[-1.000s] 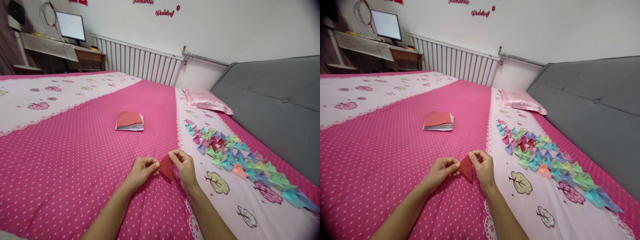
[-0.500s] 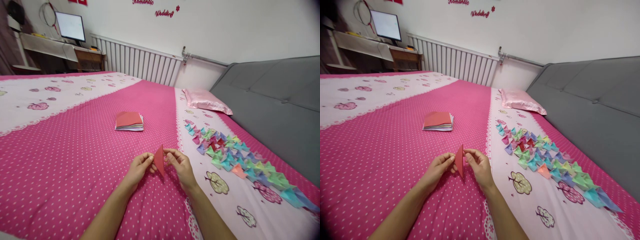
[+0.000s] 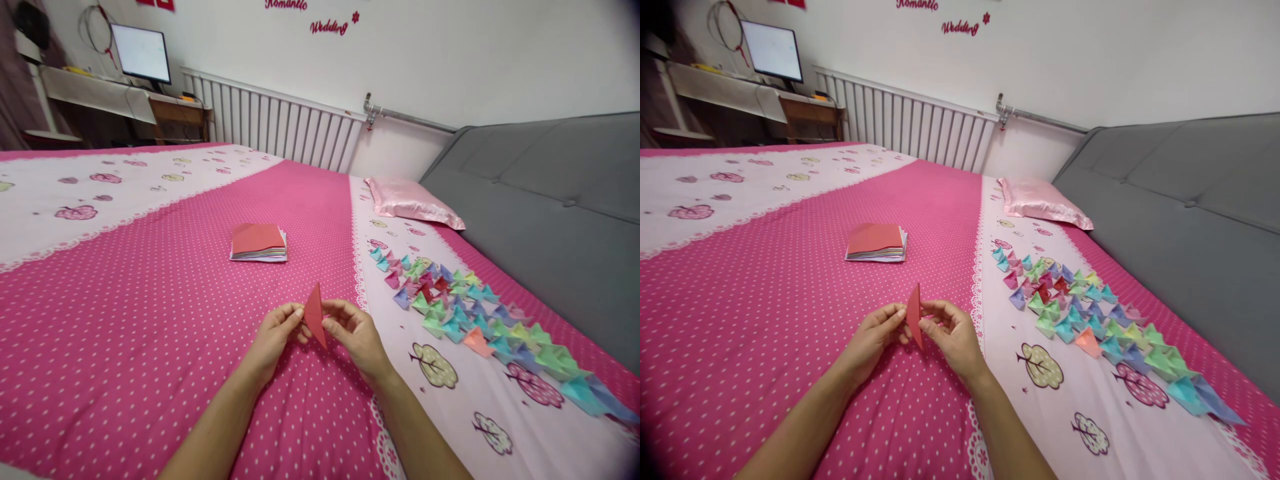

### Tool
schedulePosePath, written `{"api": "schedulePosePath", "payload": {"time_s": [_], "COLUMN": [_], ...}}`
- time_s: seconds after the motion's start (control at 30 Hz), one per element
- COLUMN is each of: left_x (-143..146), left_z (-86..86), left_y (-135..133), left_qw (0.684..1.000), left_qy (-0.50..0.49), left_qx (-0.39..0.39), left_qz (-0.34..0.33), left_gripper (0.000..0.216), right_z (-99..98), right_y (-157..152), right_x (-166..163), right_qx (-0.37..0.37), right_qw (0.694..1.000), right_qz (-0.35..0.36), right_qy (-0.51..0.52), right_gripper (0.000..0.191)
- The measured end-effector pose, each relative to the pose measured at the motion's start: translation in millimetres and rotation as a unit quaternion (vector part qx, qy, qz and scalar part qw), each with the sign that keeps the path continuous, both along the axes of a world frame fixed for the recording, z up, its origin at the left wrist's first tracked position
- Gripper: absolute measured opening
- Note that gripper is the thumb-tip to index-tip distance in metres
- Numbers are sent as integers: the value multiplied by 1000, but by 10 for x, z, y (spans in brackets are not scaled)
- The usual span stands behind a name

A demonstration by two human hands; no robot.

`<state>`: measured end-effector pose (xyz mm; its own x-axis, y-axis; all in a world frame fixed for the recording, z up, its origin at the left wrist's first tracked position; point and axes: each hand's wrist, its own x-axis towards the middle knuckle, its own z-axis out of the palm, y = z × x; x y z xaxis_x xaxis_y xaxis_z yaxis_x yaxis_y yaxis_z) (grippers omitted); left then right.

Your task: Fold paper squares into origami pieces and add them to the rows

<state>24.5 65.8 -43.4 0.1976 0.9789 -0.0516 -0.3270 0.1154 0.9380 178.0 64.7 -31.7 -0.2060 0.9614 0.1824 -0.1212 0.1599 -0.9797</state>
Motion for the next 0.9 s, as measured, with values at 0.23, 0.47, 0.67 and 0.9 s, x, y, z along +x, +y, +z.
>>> {"api": "schedulePosePath", "payload": {"time_s": [0.23,0.47,0.67,0.9], "left_x": [-8,8,12,26], "left_z": [-22,0,-3,-3], "left_y": [15,11,11,4], "left_qw": [1000,999,998,999], "left_qy": [-12,-49,-56,9], "left_qx": [-7,-16,-19,4], "left_qz": [0,8,11,43], "left_gripper": [21,21,20,21], "right_z": [9,17,11,1], "right_y": [-11,-21,-19,-16], "right_x": [-20,-27,-23,-21], "right_qx": [-25,-27,-34,47], "right_qw": [999,999,999,997], "right_qz": [13,28,27,-35], "right_qy": [27,27,32,-47], "right_gripper": [29,28,25,22]}}
